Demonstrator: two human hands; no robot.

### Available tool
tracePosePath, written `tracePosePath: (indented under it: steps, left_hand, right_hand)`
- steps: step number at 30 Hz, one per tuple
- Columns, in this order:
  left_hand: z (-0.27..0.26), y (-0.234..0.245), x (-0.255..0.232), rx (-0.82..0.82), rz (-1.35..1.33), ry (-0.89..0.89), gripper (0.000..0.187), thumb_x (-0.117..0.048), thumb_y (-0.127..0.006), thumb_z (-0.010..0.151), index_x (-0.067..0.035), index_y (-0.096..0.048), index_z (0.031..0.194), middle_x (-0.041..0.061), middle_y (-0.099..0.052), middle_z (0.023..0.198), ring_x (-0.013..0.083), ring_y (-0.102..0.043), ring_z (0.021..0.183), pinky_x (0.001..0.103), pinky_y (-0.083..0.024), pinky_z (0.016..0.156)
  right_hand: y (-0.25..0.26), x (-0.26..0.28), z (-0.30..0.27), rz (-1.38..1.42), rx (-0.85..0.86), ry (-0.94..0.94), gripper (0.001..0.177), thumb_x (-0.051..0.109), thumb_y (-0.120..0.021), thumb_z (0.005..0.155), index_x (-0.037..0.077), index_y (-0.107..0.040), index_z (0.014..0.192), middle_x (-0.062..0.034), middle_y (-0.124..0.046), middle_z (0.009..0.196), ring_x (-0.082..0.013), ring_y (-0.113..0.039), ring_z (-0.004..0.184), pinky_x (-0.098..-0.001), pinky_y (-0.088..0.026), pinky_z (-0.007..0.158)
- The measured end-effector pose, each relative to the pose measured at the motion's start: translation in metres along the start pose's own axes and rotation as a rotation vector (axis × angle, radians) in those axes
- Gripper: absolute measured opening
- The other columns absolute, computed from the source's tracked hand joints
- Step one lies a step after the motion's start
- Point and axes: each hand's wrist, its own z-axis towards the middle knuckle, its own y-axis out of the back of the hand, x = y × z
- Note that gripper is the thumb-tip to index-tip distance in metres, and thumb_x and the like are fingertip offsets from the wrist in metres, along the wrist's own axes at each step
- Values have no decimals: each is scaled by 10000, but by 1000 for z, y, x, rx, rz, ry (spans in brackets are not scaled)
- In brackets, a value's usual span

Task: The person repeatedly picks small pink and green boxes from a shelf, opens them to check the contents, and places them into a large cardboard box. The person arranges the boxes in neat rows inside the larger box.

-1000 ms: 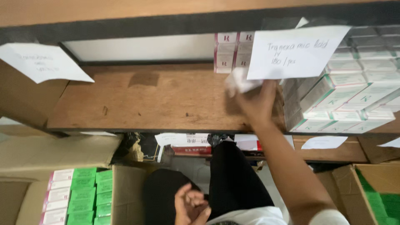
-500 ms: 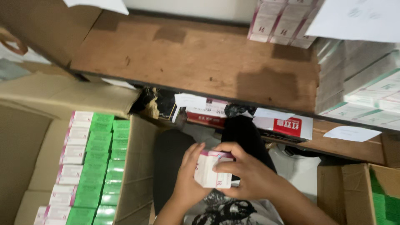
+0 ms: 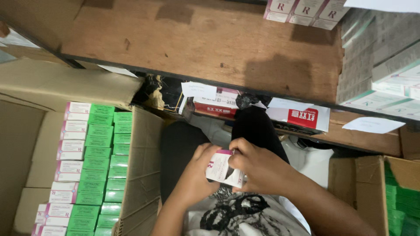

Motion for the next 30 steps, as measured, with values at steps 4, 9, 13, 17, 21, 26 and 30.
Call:
tracePosePath:
  steps: [4,9,13,17,21,26,30]
  left_hand:
    - [5,-3,13,-32,-45,-48,796,11,-792,575,-68,-556,1331,165,-548,1331,349,-584,1255,367,-516,1010]
    - [-1,-20,28,-43,-334,25,828,-4,-814,614,-65,-500,1377,161,-544,1262,298,-611,1212,363,-505,1027]
    - [0,-23,32,-225,-151,-111,906,-42,-893,613,-73,-442,1398,168,-507,1322,328,-590,1216,373,-514,1008]
    - [-2,-20,31,-249,-49,-105,929,-45,-903,604,-88,-440,1408,185,-471,1367,352,-570,1243,385,-516,1006]
    - [-2,-20,30,-275,-55,-176,937,-60,-915,609,-105,-437,1414,184,-473,1373,354,-581,1240,386,-530,1001]
    - [-3,-19,23,-236,-7,-123,891,-39,-883,610,-97,-463,1393,194,-459,1365,377,-586,1208,396,-538,971]
    - [-4,-20,13,-195,105,-66,781,-22,-850,667,-115,-523,1370,175,-490,1335,392,-607,1173,414,-551,942]
  right_hand:
    - [-4,-7,0,54,-64,5,560,344,-936,632,36,-692,1031,-109,-525,1327,-315,-648,1085,-397,-545,869]
    - [-16,-14,-17,88,-450,201,453,383,-962,640,59,-716,840,-118,-572,1385,-283,-645,1215,-341,-567,925]
    - [-25,-25,-18,193,-590,490,626,374,-966,702,152,-550,1115,-179,-451,1491,-339,-578,1347,-415,-544,1082]
    - [-39,-32,-12,385,-607,601,865,352,-959,731,200,-346,1322,-253,-367,1527,-433,-525,1409,-518,-537,1139]
    - [-50,-36,-12,439,-667,649,861,363,-956,761,204,-335,1336,-248,-369,1524,-410,-540,1408,-507,-550,1135]
    - [-49,-40,-7,372,-638,631,811,487,-929,684,163,-406,1213,-202,-467,1476,-390,-576,1370,-529,-532,1126]
    - [-45,-39,-3,180,-479,450,734,585,-886,566,170,-466,1002,-183,-553,1403,-422,-577,1323,-523,-503,1073]
